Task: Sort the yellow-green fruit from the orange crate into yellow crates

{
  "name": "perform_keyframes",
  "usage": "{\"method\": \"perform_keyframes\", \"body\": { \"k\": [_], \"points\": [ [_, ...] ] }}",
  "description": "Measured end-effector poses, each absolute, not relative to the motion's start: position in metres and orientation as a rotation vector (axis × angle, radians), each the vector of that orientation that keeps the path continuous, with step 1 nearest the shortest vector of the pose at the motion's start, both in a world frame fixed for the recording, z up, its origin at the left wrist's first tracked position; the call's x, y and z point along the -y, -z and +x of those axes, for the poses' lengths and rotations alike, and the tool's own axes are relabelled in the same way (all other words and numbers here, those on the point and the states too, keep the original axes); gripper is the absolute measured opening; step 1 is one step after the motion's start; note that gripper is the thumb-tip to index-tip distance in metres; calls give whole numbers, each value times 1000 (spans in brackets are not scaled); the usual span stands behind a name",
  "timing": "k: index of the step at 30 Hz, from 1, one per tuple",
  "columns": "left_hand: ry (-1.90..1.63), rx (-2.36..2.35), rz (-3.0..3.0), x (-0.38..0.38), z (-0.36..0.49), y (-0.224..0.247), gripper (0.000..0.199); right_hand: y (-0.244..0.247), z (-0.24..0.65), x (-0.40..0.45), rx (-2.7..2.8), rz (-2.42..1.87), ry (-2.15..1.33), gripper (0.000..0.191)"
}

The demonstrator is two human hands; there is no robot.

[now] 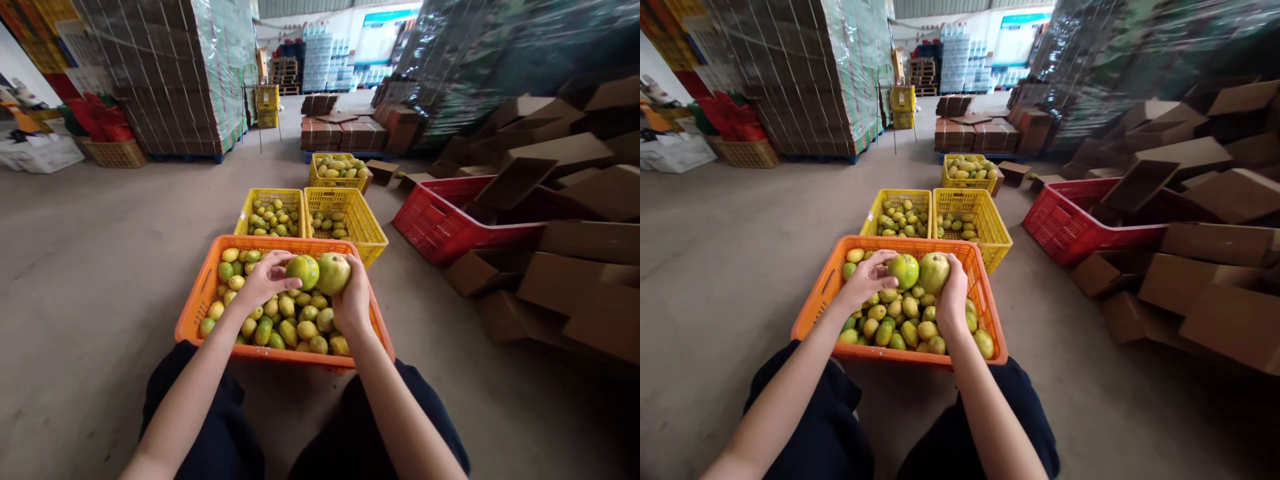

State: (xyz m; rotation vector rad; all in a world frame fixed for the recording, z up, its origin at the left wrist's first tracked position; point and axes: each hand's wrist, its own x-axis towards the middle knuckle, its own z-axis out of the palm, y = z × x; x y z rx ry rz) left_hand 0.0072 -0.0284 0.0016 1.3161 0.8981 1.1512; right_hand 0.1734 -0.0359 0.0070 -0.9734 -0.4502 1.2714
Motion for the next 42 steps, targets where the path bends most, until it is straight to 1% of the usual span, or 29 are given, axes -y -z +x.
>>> {"method": "perform_keyframes", "body": {
  "k": [4, 9, 14, 16, 20, 21, 24, 27, 30, 33, 35, 38, 42],
  "points": [
    [-1019, -958, 985, 25, 7, 0, 61, -11, 169, 34, 426, -962, -1522, 17],
    [-911, -1022, 739, 22, 8, -3, 47, -11, 170, 34, 502, -1078, -1677, 13],
    [-882, -1000, 584, 20, 13, -7, 45, -9, 170, 30, 551, -1112, -1796, 30],
    [-928, -973, 578, 20, 14, -7, 39, -8, 169, 30, 567, -1097, -1783, 29],
    [-1071, -976, 677, 23, 10, -4, 29, -5, 167, 32, 608, -1081, -1662, 14],
    [-1091, -976, 720, 23, 8, -4, 29, -4, 167, 33, 634, -1069, -1615, 14],
    [-1114, -925, 828, 25, 3, -7, 30, -1, 167, 35, 751, -997, -1494, 26],
    [-1130, -859, 780, 27, 1, -9, 32, -1, 168, 36, 833, -930, -1442, 36],
    [-1151, -810, 621, 27, 3, -10, 23, -3, 168, 36, 824, -888, -1458, 41],
    [-1177, -772, 548, 28, 7, -9, 13, -3, 168, 36, 785, -894, -1493, 41],
    [-1190, -756, 552, 29, 9, -10, 15, -1, 168, 35, 734, -925, -1483, 37],
    [-1203, -755, 581, 29, 11, -12, 24, 3, 165, 34, 658, -926, -1469, 30],
    [-1225, -872, 586, 28, 13, -7, 28, 5, 163, 33, 645, -867, -1518, 29]
  ]
}}
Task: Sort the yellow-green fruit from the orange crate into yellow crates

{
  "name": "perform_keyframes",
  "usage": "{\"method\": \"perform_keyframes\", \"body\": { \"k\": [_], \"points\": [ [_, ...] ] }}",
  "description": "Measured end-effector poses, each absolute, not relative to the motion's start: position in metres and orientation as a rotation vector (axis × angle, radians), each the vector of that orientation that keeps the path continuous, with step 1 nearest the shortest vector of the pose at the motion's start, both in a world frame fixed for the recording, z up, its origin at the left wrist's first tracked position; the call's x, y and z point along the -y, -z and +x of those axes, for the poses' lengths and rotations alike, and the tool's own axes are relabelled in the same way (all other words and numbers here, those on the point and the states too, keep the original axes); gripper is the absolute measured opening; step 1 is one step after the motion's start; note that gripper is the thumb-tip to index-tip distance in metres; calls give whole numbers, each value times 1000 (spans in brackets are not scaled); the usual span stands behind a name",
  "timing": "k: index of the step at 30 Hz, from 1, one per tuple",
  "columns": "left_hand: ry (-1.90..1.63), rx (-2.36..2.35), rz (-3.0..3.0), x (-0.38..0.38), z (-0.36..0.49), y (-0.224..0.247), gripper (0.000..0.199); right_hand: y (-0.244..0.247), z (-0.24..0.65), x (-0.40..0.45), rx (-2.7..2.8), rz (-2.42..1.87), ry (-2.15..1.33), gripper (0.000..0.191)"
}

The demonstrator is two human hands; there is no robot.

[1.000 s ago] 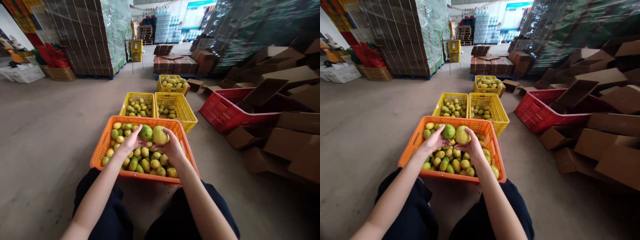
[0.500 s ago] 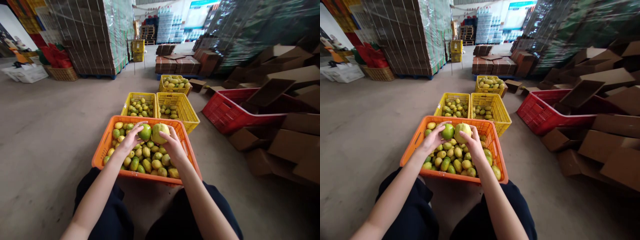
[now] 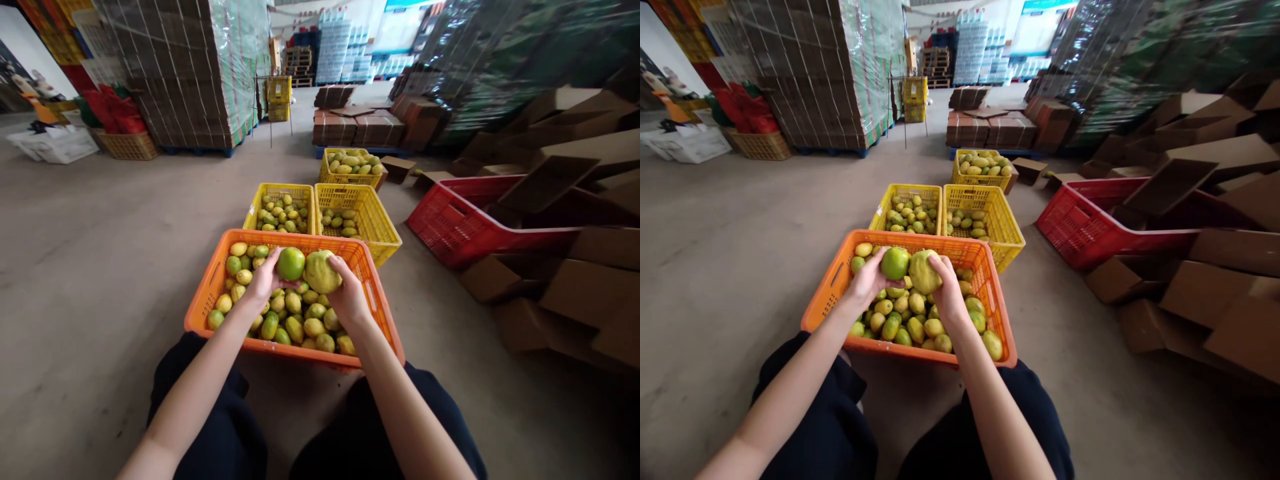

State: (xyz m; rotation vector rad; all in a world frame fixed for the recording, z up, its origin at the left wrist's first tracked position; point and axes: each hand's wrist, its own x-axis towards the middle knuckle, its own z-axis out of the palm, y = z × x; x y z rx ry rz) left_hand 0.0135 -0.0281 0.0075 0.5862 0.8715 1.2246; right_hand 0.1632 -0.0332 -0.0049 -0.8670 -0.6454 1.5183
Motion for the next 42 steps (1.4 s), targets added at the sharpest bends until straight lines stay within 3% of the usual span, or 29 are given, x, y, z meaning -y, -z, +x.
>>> {"method": "perform_keyframes", "body": {
  "k": [10, 16, 25, 30, 34, 42],
  "points": [
    [-1309, -949, 711, 36, 23, 4, 40, -2, 161, 36, 437, -1008, -1558, 33],
    [-1302, -969, 507, 27, 22, 3, 29, 0, 161, 37, 520, -992, -1565, 35],
    [-1118, -861, 381, 27, 21, -11, 49, -1, 167, 34, 510, -829, -1827, 28],
    [-1102, -817, 426, 31, 20, -16, 40, 2, 170, 32, 340, -877, -1748, 27],
    [-1140, -803, 362, 30, 18, -12, 47, 1, 170, 32, 325, -839, -1762, 24],
    [-1154, -788, 138, 21, 16, -4, 31, 5, 171, 30, 389, -807, -1926, 32]
  ]
}}
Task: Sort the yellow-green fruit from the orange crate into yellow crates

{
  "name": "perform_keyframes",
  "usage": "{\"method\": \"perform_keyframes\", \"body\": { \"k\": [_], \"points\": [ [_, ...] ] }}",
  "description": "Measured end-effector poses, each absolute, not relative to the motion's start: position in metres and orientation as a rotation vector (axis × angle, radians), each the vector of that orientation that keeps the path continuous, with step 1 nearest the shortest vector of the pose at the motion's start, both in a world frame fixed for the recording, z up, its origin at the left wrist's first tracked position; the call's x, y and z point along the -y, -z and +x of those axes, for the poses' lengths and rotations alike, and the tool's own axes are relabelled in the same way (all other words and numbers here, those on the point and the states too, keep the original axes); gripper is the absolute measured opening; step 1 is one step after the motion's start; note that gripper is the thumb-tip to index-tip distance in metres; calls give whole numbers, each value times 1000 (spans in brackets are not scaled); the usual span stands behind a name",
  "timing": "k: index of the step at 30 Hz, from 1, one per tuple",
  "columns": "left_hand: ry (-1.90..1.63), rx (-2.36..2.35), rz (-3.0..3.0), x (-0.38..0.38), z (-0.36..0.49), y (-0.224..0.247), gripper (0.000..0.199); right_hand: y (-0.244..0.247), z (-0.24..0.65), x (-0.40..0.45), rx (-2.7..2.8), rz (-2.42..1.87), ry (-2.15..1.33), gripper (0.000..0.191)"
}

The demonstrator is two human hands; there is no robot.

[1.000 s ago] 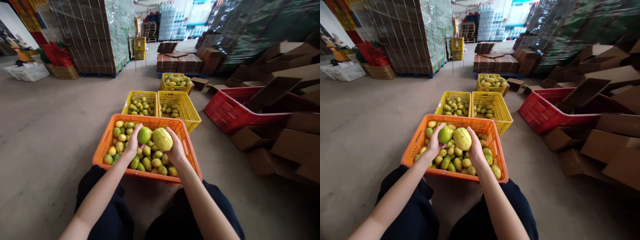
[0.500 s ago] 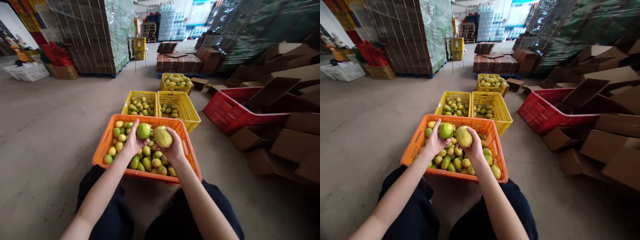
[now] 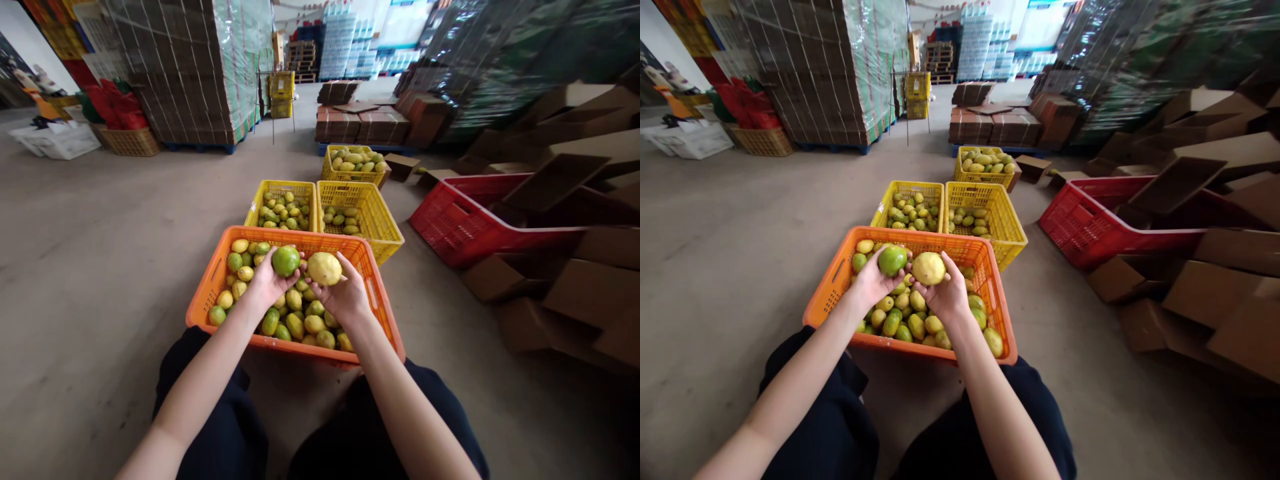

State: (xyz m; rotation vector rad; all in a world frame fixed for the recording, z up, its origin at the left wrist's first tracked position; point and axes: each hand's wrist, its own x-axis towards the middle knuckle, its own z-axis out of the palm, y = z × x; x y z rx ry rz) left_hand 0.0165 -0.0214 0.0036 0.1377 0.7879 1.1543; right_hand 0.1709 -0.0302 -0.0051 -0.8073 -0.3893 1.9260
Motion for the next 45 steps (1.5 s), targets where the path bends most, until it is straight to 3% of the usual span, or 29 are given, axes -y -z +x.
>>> {"method": "perform_keyframes", "body": {
  "k": [6, 12, 17, 23, 28, 33, 42, 45],
  "points": [
    [-1186, -699, -40, 23, 17, -7, 43, 9, 169, 28, 236, -812, -1954, 33],
    [-1193, -696, 15, 25, 18, -14, 34, 6, 170, 27, 166, -851, -1926, 33],
    [-1272, -776, 217, 24, 22, -9, 12, 10, 167, 26, 269, -840, -1827, 28],
    [-1610, -975, 914, 39, 27, -10, 56, 12, 163, 35, 742, -1035, -1161, 53],
    [-1588, -971, 1129, 47, 28, -11, 53, 8, 162, 42, 1062, -1021, -712, 58],
    [-1568, -952, 1236, 43, 26, -5, 61, 8, 161, 45, 1111, -978, -645, 55],
    [-1552, -965, 1066, 42, 26, -12, 44, 11, 162, 46, 1130, -959, -603, 57],
    [-1520, -922, 1089, 42, 25, -13, 50, 11, 161, 47, 1147, -958, -589, 57]
  ]
}}
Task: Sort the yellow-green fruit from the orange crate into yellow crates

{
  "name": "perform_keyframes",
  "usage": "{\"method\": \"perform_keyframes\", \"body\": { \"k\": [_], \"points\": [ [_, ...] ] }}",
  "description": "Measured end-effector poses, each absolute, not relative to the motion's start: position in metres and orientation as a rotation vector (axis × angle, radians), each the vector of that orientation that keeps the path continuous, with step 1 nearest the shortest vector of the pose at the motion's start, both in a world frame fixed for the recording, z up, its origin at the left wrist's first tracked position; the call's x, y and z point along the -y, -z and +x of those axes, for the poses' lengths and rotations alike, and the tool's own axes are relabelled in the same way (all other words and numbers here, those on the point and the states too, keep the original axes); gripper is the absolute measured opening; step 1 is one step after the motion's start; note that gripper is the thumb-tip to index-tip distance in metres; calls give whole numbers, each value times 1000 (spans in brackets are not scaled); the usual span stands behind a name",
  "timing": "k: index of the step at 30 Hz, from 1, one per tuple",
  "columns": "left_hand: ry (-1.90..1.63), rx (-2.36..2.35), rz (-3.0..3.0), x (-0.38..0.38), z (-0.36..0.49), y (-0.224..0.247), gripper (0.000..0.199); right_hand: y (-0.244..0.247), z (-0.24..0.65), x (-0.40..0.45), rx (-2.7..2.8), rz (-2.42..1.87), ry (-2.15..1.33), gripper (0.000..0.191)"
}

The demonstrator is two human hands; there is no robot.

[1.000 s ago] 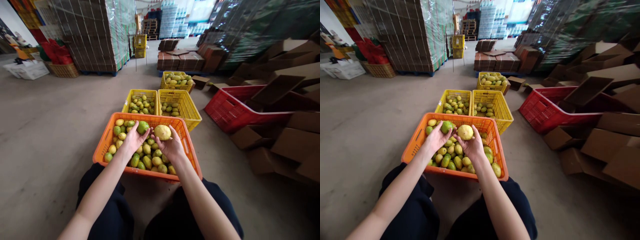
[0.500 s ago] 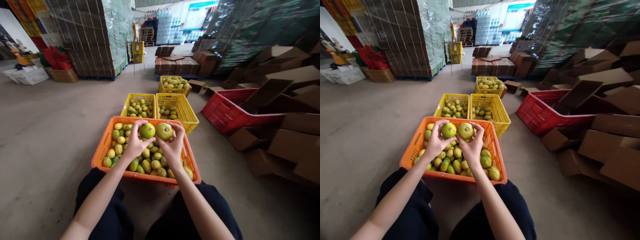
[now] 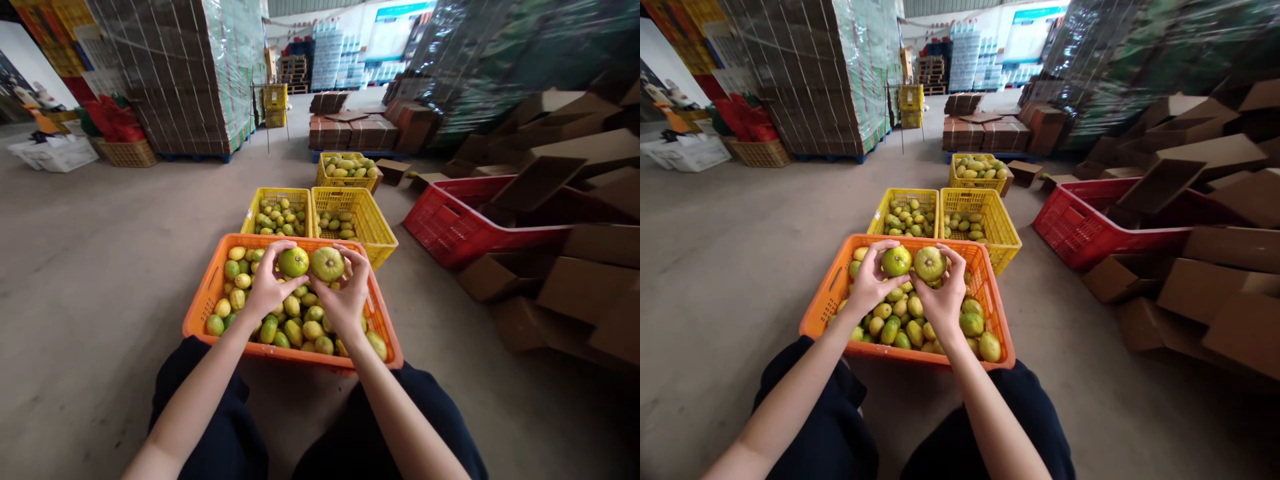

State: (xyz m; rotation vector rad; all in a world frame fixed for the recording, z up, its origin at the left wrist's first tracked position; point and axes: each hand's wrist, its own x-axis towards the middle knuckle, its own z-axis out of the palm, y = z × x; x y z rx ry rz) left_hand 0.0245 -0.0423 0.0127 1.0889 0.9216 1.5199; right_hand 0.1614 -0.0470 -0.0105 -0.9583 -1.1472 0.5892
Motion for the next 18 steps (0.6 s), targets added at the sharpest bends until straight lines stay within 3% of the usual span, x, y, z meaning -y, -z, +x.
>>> {"method": "perform_keyframes", "body": {
  "k": [3, 18],
  "points": [
    [-1496, -842, 1118, 44, 22, -14, 57, 11, 162, 48, 1172, -984, -580, 57],
    [-1235, -633, 497, 38, 9, -22, 29, -1, 166, 47, 912, -835, -1149, 47]
  ]
}}
